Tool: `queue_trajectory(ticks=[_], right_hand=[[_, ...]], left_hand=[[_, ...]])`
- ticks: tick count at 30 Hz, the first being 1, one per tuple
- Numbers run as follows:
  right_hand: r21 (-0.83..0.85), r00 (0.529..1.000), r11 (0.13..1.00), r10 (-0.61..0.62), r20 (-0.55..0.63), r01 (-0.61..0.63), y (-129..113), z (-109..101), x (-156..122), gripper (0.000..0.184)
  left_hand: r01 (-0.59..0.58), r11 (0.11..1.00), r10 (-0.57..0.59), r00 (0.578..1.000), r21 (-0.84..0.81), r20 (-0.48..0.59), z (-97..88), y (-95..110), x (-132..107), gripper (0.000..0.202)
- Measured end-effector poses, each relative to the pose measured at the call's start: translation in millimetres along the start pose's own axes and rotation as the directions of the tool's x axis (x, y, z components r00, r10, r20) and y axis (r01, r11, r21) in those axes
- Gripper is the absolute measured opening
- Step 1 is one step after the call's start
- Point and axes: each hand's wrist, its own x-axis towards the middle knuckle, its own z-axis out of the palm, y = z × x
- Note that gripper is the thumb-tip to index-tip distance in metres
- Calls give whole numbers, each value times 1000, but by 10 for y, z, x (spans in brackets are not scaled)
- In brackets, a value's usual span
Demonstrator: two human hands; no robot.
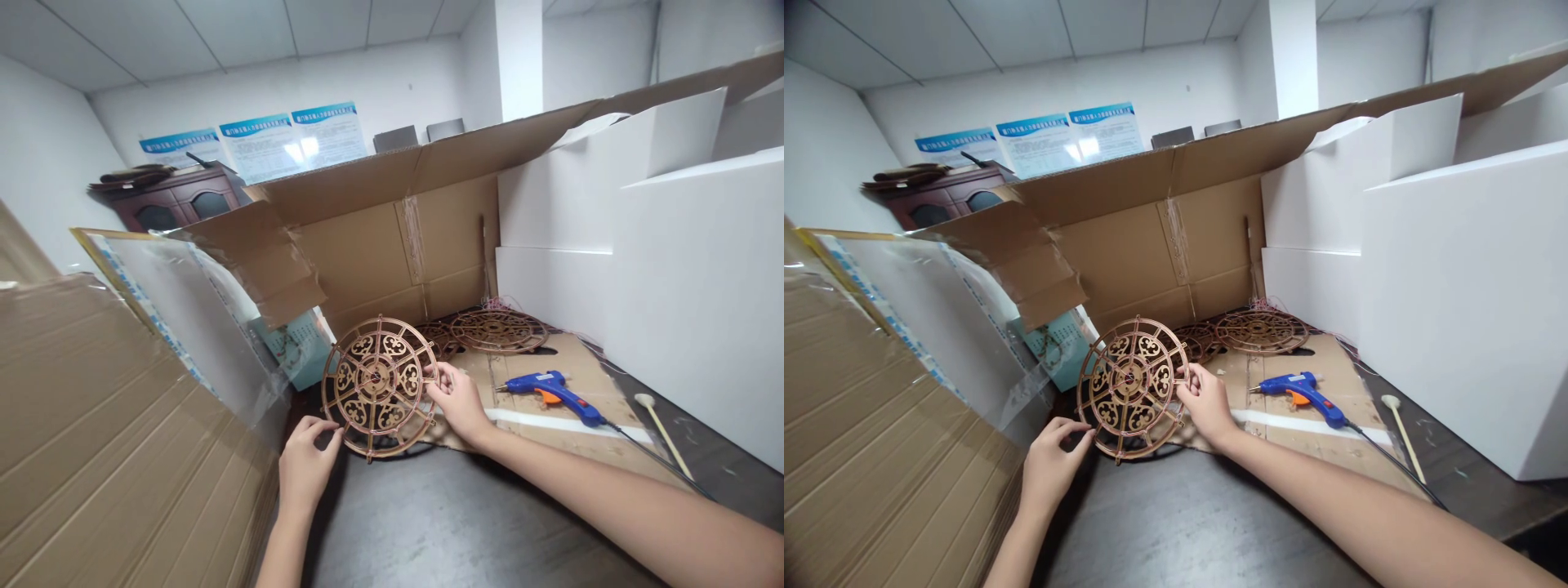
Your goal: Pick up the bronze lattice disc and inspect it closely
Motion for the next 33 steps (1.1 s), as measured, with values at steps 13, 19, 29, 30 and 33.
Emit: queue_trajectory(ticks=[13,19,29,30,33], right_hand=[[-22,997,998,-65,35,66,-198,10,-110,28],[-17,992,994,-108,61,109,-265,17,-167,26],[-24,986,989,-140,89,143,-261,29,-223,23],[-32,984,988,-146,98,149,-267,30,-235,22],[-47,978,984,-167,122,174,-295,37,-275,20]], left_hand=[[-88,996,86,994,24,74,25,-5,3,24],[-49,999,48,996,6,70,17,16,1,22],[163,975,-158,986,-152,44,73,-30,53,27],[205,960,-200,979,-189,47,79,-54,66,28],[313,893,-308,949,-323,67,87,-125,97,31]])
